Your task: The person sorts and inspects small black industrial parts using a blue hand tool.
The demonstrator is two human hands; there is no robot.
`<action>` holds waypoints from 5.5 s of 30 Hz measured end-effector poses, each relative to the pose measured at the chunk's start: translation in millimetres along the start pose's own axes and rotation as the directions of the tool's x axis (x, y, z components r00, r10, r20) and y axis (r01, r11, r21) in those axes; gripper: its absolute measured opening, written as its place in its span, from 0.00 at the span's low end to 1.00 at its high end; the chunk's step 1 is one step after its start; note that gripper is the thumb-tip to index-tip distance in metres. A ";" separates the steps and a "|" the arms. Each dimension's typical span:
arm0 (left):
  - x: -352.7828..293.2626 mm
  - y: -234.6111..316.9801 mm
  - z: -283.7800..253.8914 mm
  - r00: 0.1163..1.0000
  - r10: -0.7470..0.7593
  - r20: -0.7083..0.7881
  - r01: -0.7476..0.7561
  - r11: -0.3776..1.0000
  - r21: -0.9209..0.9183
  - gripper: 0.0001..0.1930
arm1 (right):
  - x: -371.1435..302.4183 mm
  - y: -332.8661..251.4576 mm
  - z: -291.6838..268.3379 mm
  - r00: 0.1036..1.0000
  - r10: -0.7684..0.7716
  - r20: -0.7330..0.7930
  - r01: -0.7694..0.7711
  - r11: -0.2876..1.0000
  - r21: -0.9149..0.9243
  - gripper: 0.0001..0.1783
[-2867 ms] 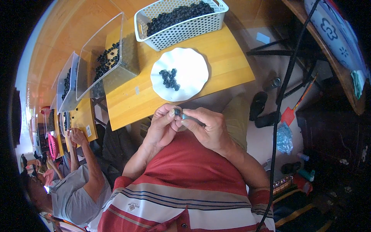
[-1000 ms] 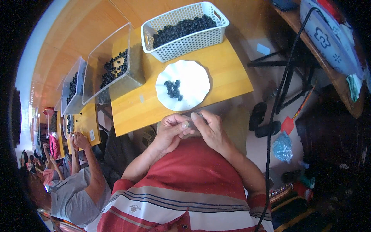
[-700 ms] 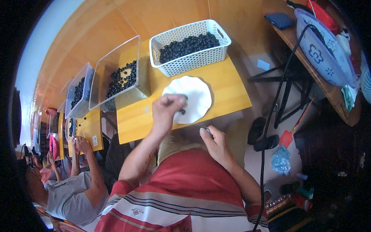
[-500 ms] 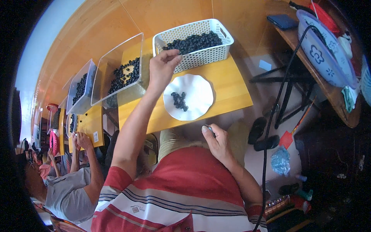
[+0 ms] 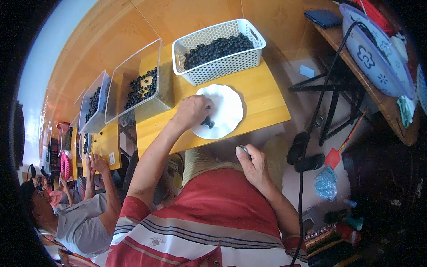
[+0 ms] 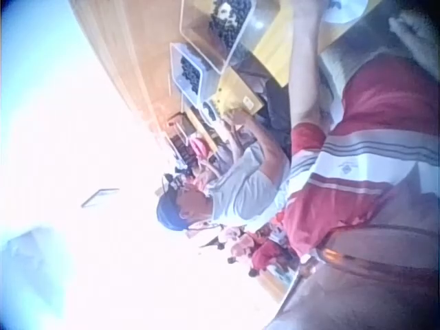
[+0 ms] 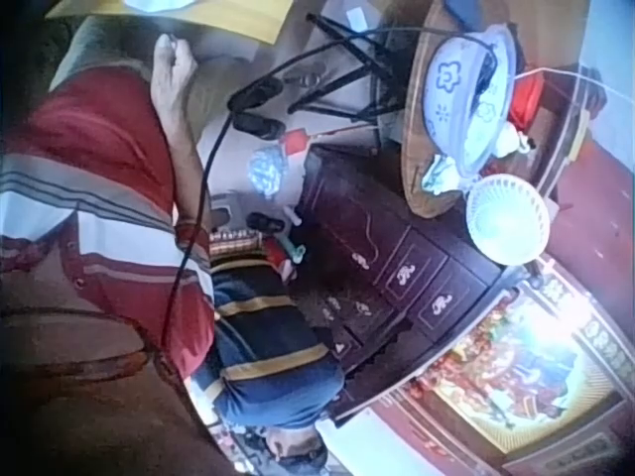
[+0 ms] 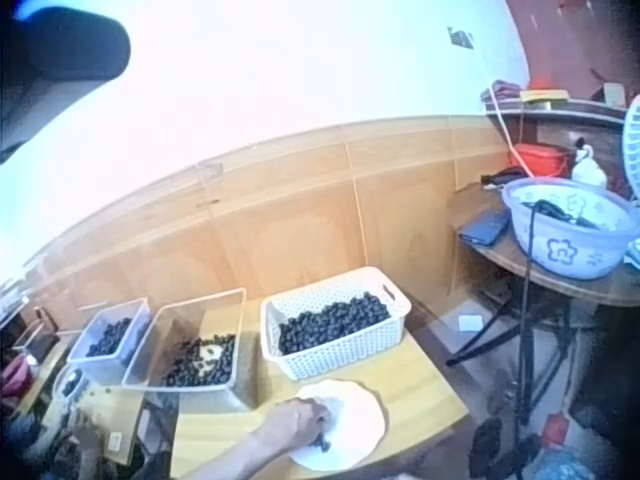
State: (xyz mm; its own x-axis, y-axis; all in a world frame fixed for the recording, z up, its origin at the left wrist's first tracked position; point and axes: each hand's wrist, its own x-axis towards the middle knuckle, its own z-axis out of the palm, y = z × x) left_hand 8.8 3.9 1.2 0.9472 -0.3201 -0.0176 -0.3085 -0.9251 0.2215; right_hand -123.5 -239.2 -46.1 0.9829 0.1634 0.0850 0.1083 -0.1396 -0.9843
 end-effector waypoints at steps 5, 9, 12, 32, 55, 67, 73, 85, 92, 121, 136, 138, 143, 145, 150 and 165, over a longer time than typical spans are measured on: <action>4.4 1.5 -1.7 0.999 0.040 0.011 -0.040 0.999 -0.020 0.10 | -0.5 2.1 -1.1 1.000 -0.002 -0.031 0.002 1.000 0.005 0.21; 0.7 6.3 -0.6 0.990 0.068 -0.125 -0.102 0.951 -0.290 0.10 | -1.4 3.2 -3.6 0.999 0.010 -0.040 -0.010 1.000 0.003 0.20; -3.4 8.0 2.8 0.992 -0.014 -0.126 -0.065 0.798 -0.600 0.11 | -0.9 -1.2 -4.7 0.999 0.026 -0.029 -0.026 1.000 0.000 0.20; -74.7 30.9 29.7 0.971 -0.104 0.216 0.127 -0.539 -0.833 0.07 | 11.5 -15.4 0.8 0.998 -0.041 0.036 0.041 0.999 -0.003 0.19; -99.1 64.3 47.7 0.976 -0.017 0.219 0.146 -0.698 -0.701 0.05 | 21.8 -26.2 13.0 0.912 -0.410 0.017 0.410 0.907 -0.098 0.14; -107.5 69.6 50.6 0.972 -0.025 0.232 0.147 -0.707 -0.692 0.07 | 18.0 -26.1 13.7 0.904 -0.426 0.004 0.425 0.901 -0.088 0.13; -113.6 71.7 47.2 0.978 0.004 0.206 0.154 -0.678 -0.718 0.07 | 17.1 -28.7 11.9 0.944 -0.328 -0.035 0.324 0.942 -0.090 0.12; -118.9 72.0 48.1 0.987 0.045 0.156 0.142 -0.709 -0.691 0.08 | 11.0 -28.6 10.8 0.930 -0.368 0.018 0.369 0.928 -0.055 0.13; -120.2 71.7 47.8 0.985 0.036 0.170 0.142 -0.730 -0.669 0.08 | 10.5 -30.5 13.1 0.902 -0.424 0.075 0.430 0.896 -0.107 0.13; 13.0 25.5 -31.8 0.840 -0.420 -0.345 -0.132 0.459 -0.879 0.08 | -5.1 -15.6 -4.0 0.970 -0.243 0.001 0.239 0.955 -0.176 0.13; -8.7 -25.1 -6.7 0.988 -0.020 -0.150 -0.017 0.970 -0.241 0.12 | -20.6 0.6 -13.0 0.997 -0.065 -0.037 0.057 0.982 -0.178 0.16; -13.2 -25.6 -2.9 0.992 -0.007 -0.126 -0.022 0.975 -0.222 0.12 | -19.7 0.8 -11.0 0.993 -0.115 -0.034 0.108 0.981 -0.161 0.16; -11.2 -26.0 -6.2 0.996 0.071 -0.058 -0.079 0.987 -0.141 0.11 | -20.1 3.0 -9.4 0.989 -0.145 0.009 0.145 0.979 -0.142 0.15; -8.3 -26.0 -7.9 0.994 0.110 0.004 -0.109 0.989 -0.101 0.10 | -21.2 2.0 -9.7 0.989 -0.144 0.014 0.145 0.978 -0.153 0.15; -0.9 -26.4 -11.4 0.989 0.134 0.063 -0.128 0.987 -0.092 0.09 | -22.0 0.0 -9.4 0.989 -0.145 -0.001 0.143 0.979 -0.147 0.14; -0.1 -25.2 -6.6 0.970 0.242 -0.031 -0.243 0.943 -0.226 0.08 | -17.5 -0.5 -7.3 0.996 -0.089 0.003 0.089 0.990 -0.106 0.14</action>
State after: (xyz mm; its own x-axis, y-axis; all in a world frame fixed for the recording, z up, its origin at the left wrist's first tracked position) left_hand 17.1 28.6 2.0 0.8465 -0.5281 0.0672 -0.5016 -0.7489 0.4332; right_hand -139.6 -249.0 -46.0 0.9688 0.1782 0.1722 0.2107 -0.2268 -0.9509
